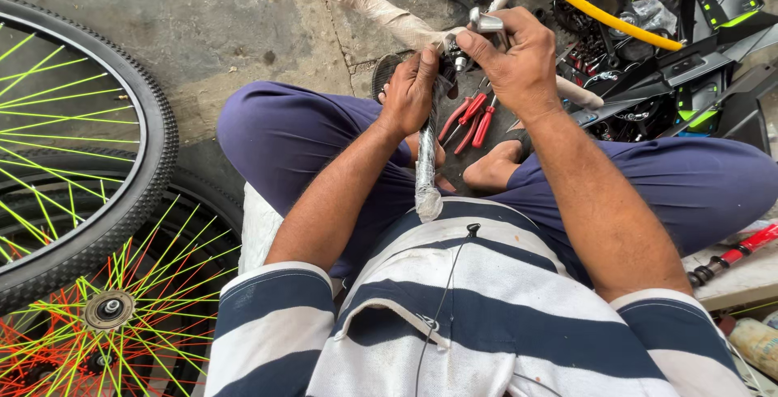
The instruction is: The person sits on the floor of a bicycle workshop and assembles a handlebar assembly, attaching brake levers and controls to the wrapped handlebar and tightening the fasteners with an Allen wrench by hand, working on the parts across their lap.
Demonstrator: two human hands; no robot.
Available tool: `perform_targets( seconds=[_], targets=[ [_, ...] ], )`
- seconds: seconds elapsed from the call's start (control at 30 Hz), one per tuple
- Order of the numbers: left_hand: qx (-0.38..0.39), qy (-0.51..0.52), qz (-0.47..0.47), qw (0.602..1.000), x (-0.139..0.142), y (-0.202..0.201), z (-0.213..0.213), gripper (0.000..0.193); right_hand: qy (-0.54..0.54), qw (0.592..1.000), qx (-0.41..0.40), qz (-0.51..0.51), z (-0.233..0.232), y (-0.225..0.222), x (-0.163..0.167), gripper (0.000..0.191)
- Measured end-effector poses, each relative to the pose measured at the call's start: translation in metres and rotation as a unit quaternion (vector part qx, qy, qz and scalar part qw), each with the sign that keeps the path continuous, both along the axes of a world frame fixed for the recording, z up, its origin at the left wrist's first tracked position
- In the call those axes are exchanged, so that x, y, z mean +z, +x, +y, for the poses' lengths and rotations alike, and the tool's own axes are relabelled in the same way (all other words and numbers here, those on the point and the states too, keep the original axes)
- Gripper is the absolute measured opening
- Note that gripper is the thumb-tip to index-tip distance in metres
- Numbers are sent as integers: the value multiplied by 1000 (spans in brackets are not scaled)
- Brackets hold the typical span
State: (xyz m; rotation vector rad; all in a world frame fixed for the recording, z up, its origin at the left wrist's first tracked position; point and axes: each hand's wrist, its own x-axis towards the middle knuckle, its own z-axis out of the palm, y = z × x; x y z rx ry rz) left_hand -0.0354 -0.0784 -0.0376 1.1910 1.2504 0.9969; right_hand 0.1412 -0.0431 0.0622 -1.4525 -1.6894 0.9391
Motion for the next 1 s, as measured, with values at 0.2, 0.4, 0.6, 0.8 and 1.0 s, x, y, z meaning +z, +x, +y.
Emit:
perform_targets(
  seconds=[0.2, 0.4, 0.6, 0.8, 1.0],
  targets=[
    [-8, -17, -35, 999, -4, 1, 2, 77, -26, 999, -4, 17, 0, 2, -4, 31],
    [-7, -17, -69, 997, -6, 3, 0, 77, -63, 998, -7, 31, 1, 1, -7, 30],
    [-37, -32, -134, 990, -2, 0, 3, 80, -212, 933, -100, 272, 10, 24, 7, 26],
    [-47, -45, -256, 964, 13, -7, 5, 79, -249, 819, -136, 499, -3, 79, 41, 23],
    [-69, -9, -323, 944, 15, -9, 3, 77, -258, 830, -146, 472, -39, 72, 44, 22]
  ],
)
